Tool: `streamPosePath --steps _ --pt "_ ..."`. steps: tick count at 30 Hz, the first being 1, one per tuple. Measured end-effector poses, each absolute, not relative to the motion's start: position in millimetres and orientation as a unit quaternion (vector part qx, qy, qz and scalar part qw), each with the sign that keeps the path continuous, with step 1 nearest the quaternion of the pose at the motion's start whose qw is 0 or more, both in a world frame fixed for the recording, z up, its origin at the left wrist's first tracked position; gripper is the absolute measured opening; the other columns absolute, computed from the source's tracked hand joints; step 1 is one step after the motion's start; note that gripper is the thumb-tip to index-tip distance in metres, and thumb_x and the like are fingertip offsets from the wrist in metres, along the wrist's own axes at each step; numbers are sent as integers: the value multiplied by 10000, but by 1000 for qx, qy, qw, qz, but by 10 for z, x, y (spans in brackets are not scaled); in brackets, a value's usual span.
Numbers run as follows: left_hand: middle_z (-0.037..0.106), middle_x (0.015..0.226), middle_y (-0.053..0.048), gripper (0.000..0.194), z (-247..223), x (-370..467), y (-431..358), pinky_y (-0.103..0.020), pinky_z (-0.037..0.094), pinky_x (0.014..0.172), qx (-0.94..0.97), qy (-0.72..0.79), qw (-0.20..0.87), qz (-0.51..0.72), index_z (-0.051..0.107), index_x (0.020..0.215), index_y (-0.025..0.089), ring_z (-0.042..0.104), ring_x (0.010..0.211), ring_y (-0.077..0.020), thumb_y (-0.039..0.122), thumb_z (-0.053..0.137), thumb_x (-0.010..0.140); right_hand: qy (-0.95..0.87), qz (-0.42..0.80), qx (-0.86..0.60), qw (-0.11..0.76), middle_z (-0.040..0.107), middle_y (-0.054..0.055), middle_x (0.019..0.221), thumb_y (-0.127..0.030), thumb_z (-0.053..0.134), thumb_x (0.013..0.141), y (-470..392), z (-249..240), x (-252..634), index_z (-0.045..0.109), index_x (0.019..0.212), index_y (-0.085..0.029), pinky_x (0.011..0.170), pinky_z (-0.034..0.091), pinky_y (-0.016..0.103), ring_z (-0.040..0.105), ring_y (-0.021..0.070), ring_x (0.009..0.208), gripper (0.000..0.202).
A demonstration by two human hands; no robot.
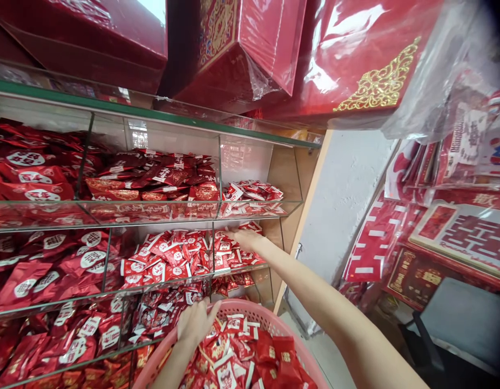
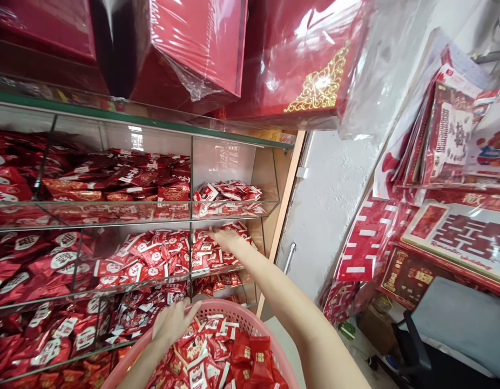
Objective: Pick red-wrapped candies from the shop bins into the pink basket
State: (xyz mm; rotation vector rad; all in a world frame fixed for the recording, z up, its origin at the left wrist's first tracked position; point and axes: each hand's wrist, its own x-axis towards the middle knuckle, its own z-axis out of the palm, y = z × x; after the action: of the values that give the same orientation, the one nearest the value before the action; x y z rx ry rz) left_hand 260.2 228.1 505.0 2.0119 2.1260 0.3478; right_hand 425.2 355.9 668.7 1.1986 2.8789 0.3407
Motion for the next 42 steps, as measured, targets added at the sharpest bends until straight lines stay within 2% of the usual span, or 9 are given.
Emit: streamPosePath --steps 6,13,20,27,30,32,36,39,42 --pt "687 911 -132 627 5010 2590 2295 -346 447 690 681 716 88 124 611 1022 184 645 818 -262 583 162 843 909 129 395 -8 488 122 1302 -85 414 826 3526 6724 4227 408 1296 -201 865 433 388 539 256 1098 484" --pt "691 877 -125 618 5009 2601 2313 -367 445 695 686 715 71 115 614 976 200 644 825 -286 603 167 835 905 100 405 -87 557 89 1170 -259 478 860 3411 6795 4351 453 1230 -226 868 400 353 555 230 1041 373" --pt "690 872 -127 610 5030 2612 2311 -362 444 693 689 713 75 106 617 957 203 643 831 -286 602 173 834 918 12 352 -182 519 71 1084 -267 450 878 2845 6644 4681 452 1181 -188 806 417 294 529 172 975 313" --pt "688 867 -126 644 4994 2613 2335 -373 444 683 685 717 74 103 618 963 213 642 819 -294 639 159 817 918 -116 327 -192 557 64 1049 -261 434 878 2169 6198 4820 497 1141 -205 798 438 294 550 174 948 276" --pt "686 872 -128 659 5007 2618 2329 -364 443 697 683 719 78 99 617 985 207 641 829 -283 649 159 813 902 -162 340 -210 583 66 1026 -274 478 851 2064 6058 4805 537 1092 -205 793 435 292 562 181 927 258" --pt "685 872 -131 662 5021 2621 2322 -357 441 708 683 720 77 98 618 986 200 640 834 -277 653 167 811 894 -229 331 -200 619 37 907 -288 540 807 2034 5938 4791 577 1016 -197 722 446 267 579 163 804 231" --pt "687 875 -131 640 5030 2622 2315 -357 442 707 684 719 75 99 620 975 198 640 839 -282 630 173 823 868 -381 305 -95 591 -45 672 -335 657 687 2021 5601 4775 627 894 -193 539 412 208 503 99 553 252" --pt "686 885 -125 619 5025 2620 2316 -362 445 708 685 718 72 102 622 965 209 641 839 -280 607 167 834 858 -396 320 -62 605 -39 712 -345 732 586 2037 5431 4787 648 875 -202 545 404 204 508 102 589 333" --pt "686 883 -124 619 5025 2621 2317 -358 445 708 685 718 73 102 622 968 207 641 835 -277 607 169 834 844 -410 334 -92 621 -23 789 -335 737 584 2080 5472 4820 624 977 -216 577 417 214 528 106 615 427"
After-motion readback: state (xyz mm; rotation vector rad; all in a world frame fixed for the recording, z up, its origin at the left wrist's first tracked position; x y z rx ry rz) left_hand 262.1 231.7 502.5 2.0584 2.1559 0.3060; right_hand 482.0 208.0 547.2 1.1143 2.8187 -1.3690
